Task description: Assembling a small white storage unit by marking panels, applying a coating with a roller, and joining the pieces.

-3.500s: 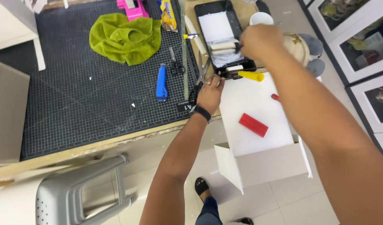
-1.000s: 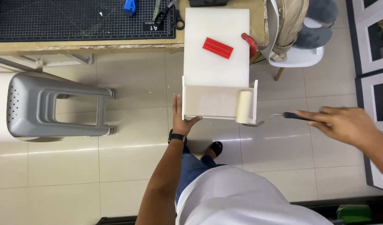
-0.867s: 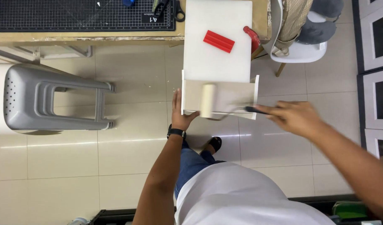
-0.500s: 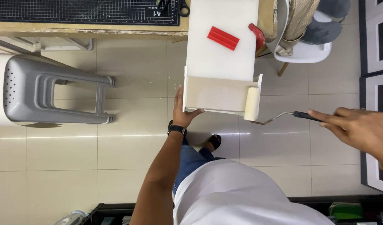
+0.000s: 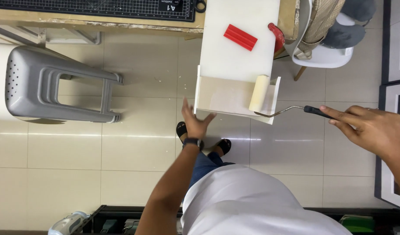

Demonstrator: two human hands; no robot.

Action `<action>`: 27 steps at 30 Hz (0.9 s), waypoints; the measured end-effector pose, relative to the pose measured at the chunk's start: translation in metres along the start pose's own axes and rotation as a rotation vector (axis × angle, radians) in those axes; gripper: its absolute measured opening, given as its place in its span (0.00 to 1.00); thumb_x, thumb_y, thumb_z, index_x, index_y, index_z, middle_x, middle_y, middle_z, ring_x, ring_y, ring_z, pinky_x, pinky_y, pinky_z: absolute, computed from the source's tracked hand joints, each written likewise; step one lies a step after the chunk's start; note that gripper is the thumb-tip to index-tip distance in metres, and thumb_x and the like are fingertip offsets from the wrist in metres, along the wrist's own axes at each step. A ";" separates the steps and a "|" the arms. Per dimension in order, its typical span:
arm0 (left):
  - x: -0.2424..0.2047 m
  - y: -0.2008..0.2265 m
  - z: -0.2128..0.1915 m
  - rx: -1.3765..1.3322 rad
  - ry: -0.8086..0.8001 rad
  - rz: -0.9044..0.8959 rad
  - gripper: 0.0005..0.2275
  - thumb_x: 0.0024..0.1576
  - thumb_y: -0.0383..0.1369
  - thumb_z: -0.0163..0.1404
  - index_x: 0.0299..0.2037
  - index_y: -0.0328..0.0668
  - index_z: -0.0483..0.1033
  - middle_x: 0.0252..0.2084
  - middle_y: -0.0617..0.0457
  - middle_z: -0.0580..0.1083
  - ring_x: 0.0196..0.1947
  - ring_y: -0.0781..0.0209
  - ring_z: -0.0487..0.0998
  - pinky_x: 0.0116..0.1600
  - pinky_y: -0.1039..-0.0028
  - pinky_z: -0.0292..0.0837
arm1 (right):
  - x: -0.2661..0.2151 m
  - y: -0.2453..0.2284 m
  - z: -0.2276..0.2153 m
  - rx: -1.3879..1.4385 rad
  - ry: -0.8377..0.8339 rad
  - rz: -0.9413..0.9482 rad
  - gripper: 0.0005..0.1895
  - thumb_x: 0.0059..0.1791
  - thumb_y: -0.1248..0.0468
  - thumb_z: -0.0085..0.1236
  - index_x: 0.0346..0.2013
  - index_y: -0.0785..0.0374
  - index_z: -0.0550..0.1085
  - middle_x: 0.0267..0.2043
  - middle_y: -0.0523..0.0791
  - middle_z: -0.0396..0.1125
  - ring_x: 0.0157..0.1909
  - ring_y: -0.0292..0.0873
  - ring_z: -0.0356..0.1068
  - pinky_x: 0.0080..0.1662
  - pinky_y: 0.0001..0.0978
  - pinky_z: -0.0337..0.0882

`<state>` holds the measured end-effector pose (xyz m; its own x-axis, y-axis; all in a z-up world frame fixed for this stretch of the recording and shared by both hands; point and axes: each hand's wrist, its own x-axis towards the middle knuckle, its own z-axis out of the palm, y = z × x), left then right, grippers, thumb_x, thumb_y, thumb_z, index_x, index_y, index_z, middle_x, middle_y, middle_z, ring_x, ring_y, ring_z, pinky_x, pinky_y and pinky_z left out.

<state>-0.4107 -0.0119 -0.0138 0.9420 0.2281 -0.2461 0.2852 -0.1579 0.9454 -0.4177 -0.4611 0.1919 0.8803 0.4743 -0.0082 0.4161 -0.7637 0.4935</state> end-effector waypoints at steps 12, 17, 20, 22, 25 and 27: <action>-0.038 0.038 0.063 -0.383 -0.183 -0.537 0.21 0.45 0.51 0.62 0.41 0.44 0.80 0.38 0.57 0.78 0.39 0.64 0.80 0.44 0.70 0.78 | -0.018 -0.045 0.009 0.510 0.124 0.235 0.21 0.60 0.50 0.63 0.69 0.34 0.77 0.33 0.29 0.66 0.26 0.32 0.57 0.29 0.23 0.56; -0.034 0.039 0.069 -0.467 -0.117 -0.549 0.15 0.44 0.48 0.65 0.29 0.49 0.77 0.31 0.57 0.76 0.34 0.66 0.79 0.38 0.72 0.78 | -0.029 -0.049 0.014 0.482 0.062 0.235 0.22 0.59 0.47 0.58 0.70 0.29 0.74 0.33 0.28 0.67 0.27 0.31 0.61 0.28 0.24 0.58; -0.035 0.055 0.065 -0.466 -0.090 -0.589 0.13 0.47 0.44 0.65 0.29 0.45 0.78 0.30 0.56 0.77 0.34 0.66 0.80 0.39 0.69 0.82 | -0.034 -0.052 0.010 0.532 0.088 0.249 0.22 0.59 0.49 0.60 0.69 0.33 0.75 0.32 0.30 0.67 0.27 0.32 0.59 0.28 0.24 0.58; -0.034 0.042 0.071 -0.479 -0.081 -0.574 0.12 0.49 0.42 0.65 0.30 0.44 0.79 0.31 0.56 0.78 0.34 0.66 0.80 0.39 0.68 0.83 | -0.037 -0.053 0.008 0.537 0.079 0.265 0.22 0.59 0.49 0.61 0.69 0.33 0.75 0.33 0.30 0.67 0.27 0.32 0.59 0.29 0.24 0.59; -0.034 0.047 0.071 -0.504 -0.065 -0.572 0.09 0.51 0.38 0.64 0.31 0.44 0.80 0.31 0.55 0.78 0.33 0.66 0.79 0.40 0.68 0.84 | -0.040 -0.054 0.010 0.547 0.092 0.291 0.22 0.59 0.50 0.62 0.69 0.35 0.77 0.33 0.30 0.67 0.27 0.32 0.58 0.29 0.24 0.58; -0.038 0.048 0.071 -0.517 -0.054 -0.596 0.07 0.52 0.36 0.63 0.30 0.44 0.79 0.30 0.55 0.77 0.33 0.67 0.78 0.40 0.69 0.84 | -0.044 -0.055 0.009 0.556 0.104 0.294 0.21 0.59 0.50 0.62 0.69 0.36 0.77 0.32 0.31 0.67 0.27 0.32 0.57 0.29 0.24 0.58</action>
<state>-0.4201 -0.0961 0.0257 0.6673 0.0853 -0.7399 0.6386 0.4457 0.6273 -0.4776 -0.4435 0.1575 0.9606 0.2291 0.1571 0.2413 -0.9684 -0.0633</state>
